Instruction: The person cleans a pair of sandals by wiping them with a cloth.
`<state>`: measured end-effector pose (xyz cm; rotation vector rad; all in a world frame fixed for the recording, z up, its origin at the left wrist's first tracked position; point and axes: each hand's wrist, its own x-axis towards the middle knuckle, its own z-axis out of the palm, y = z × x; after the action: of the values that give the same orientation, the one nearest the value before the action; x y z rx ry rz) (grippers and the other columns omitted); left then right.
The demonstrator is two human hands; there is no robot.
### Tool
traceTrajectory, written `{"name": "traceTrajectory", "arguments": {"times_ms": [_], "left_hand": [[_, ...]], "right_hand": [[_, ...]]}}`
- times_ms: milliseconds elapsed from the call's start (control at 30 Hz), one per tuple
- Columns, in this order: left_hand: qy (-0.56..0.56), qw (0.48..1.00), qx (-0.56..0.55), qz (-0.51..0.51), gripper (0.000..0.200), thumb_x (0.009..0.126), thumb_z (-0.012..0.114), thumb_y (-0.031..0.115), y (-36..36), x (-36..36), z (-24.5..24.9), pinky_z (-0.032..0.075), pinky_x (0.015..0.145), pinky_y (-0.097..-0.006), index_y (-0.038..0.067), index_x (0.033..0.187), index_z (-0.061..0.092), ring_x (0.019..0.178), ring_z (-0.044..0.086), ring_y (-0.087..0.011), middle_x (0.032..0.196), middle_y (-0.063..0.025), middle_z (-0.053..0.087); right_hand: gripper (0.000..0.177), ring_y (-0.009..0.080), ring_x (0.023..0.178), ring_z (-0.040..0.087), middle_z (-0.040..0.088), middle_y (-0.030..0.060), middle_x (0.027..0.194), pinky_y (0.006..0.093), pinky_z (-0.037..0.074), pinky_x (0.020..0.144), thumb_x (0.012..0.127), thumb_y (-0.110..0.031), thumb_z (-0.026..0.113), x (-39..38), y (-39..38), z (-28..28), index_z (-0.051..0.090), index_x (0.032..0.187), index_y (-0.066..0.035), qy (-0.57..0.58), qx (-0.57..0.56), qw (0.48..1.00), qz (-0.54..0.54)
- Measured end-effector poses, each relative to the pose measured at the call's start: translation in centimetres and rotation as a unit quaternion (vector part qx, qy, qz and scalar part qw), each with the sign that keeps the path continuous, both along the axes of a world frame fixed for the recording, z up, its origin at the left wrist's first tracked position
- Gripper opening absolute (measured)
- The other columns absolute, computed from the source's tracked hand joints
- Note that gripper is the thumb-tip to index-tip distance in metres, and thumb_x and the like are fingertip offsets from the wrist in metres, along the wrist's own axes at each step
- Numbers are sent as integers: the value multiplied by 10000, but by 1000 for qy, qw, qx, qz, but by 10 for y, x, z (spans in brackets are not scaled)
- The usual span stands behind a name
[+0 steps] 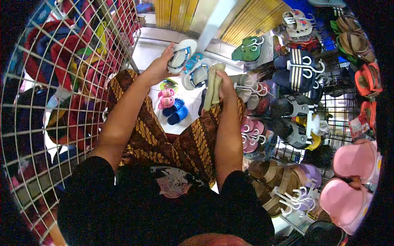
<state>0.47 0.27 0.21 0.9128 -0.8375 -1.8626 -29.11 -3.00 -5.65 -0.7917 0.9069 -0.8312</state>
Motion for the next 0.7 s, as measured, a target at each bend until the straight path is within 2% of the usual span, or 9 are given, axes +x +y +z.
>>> {"name": "traceTrajectory", "arguments": {"times_ms": [33, 200, 267, 333, 433, 533, 600, 633, 700], "left_hand": [[-29, 996, 47, 72, 667, 962, 441, 520, 17, -13, 28, 489, 902, -504, 179, 1491, 219, 1095, 610, -291, 1334, -85, 531], [217, 967, 132, -23, 497, 932, 481, 436, 57, -12, 45, 452, 924, -593, 108, 1302, 523, 1090, 604, -332, 1206, -134, 619], [269, 952, 145, -28, 506, 903, 507, 432, 80, -12, 48, 446, 923, -604, 112, 1295, 525, 1061, 618, -334, 1191, -124, 623], [366, 908, 198, -52, 470, 885, 514, 474, 96, -10, 36, 423, 923, -628, 106, 1153, 634, 1035, 615, -345, 1129, -189, 634], [491, 852, 174, -63, 597, 899, 462, 571, 129, -16, 25, 382, 944, -656, 93, 1239, 579, 1179, 527, -365, 1261, -223, 554], [287, 947, 142, 8, 660, 890, 460, 581, 149, -12, 18, 336, 979, -672, 131, 1373, 460, 1258, 449, -391, 1383, -222, 447], [362, 920, 149, -18, 721, 871, 463, 610, 152, -12, 15, 315, 997, -677, 147, 1422, 415, 1285, 419, -405, 1437, -219, 395], [502, 848, 159, -62, 751, 854, 466, 635, 149, -13, 14, 309, 1002, -676, 152, 1426, 409, 1286, 415, -410, 1450, -216, 378], [599, 780, 157, -92, 868, 801, 454, 725, 146, -19, 13, 298, 1014, -674, 155, 1450, 368, 1292, 402, -413, 1479, -194, 342]], "right_hand": [[388, 223, 748, 649, 650, 93, 923, 349, 554, 660, 877, -319, 575, 0, 11, 17, 568, 1147, -41, -39, 14, 999, 2], [469, 220, 857, 635, 630, 92, 982, 372, 558, 771, 875, -394, 563, 7, 35, 41, 539, 1170, -30, -165, -36, 985, -33], [495, 211, 883, 623, 624, 88, 989, 335, 533, 791, 870, -414, 570, 6, 35, 38, 537, 1149, -7, -169, -78, 981, 61], [506, 205, 888, 620, 623, 88, 996, 316, 524, 788, 863, -413, 585, 14, 38, 47, 536, 1144, 4, -158, -127, 966, 159], [480, 191, 896, 615, 623, 88, 1002, 314, 505, 816, 824, -368, 637, 20, 54, 76, 563, 1106, 14, -73, -95, 975, 187], [407, 186, 929, 602, 625, 96, 1015, 308, 482, 850, 809, -288, 618, 23, 81, 116, 588, 1086, 9, 33, -87, 983, 155], [410, 184, 939, 596, 625, 101, 1023, 302, 477, 856, 806, -285, 605, 22, 99, 124, 591, 1086, 14, 89, -87, 985, 122], [440, 191, 910, 603, 628, 109, 1008, 305, 489, 825, 811, -328, 585, 26, 106, 122, 592, 1068, 30, 77, -150, 981, 101], [296, 200, 899, 614, 642, 103, 994, 306, 490, 818, 807, -203, 584, 29, 114, 115, 627, 1016, 2, -32, -127, 987, 92]]}}
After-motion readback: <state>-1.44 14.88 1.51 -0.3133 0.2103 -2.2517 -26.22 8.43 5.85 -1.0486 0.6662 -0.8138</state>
